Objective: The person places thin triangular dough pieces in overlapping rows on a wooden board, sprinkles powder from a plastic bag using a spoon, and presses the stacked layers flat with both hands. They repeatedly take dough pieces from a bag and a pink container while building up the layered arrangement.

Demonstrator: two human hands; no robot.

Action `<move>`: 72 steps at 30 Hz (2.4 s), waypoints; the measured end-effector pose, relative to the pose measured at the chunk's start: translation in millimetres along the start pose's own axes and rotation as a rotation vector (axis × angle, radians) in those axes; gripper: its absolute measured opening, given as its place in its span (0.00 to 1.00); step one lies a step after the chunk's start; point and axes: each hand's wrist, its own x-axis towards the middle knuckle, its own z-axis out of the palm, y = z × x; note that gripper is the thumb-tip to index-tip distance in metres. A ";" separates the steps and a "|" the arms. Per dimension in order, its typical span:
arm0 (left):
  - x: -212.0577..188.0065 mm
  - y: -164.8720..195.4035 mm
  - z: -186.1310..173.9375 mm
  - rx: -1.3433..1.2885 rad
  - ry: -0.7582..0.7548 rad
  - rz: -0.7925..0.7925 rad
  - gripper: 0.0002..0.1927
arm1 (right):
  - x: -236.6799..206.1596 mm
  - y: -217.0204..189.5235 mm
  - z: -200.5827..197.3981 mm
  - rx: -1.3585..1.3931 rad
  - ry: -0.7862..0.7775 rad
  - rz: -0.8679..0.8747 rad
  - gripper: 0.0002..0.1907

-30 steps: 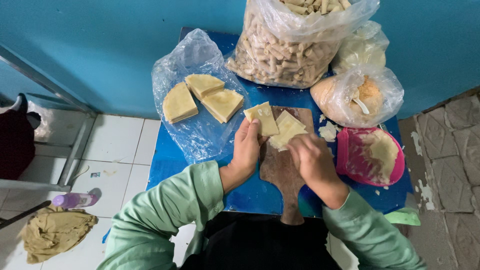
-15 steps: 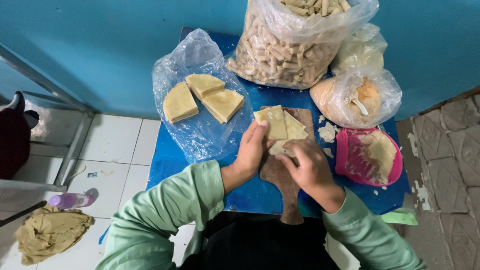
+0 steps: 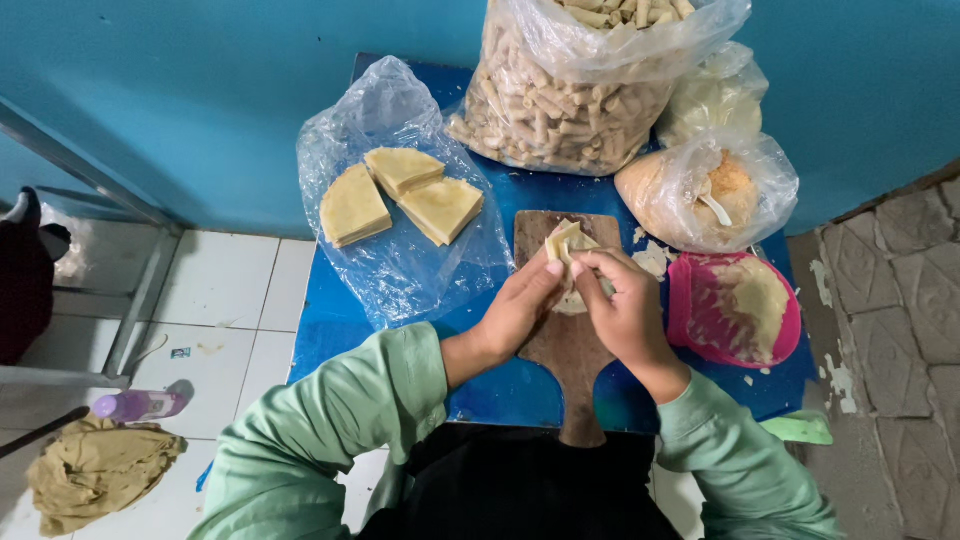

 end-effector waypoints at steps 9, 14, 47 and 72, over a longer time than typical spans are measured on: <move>10.4 -14.0 -7.4 -0.096 0.217 0.200 0.17 | -6.7 39.5 -9.4 0.647 0.133 0.395 0.07; 12.6 -10.7 -16.2 -0.149 0.391 0.213 0.16 | -13.2 21.5 -29.0 -0.293 0.158 -0.111 0.04; -57.6 -17.7 -1.9 -0.298 0.112 0.089 0.27 | -33.9 -54.9 3.0 -0.008 0.010 -0.106 0.07; -73.5 -26.5 -1.5 -0.252 0.304 0.257 0.22 | -31.9 41.0 -12.2 1.184 0.151 0.463 0.04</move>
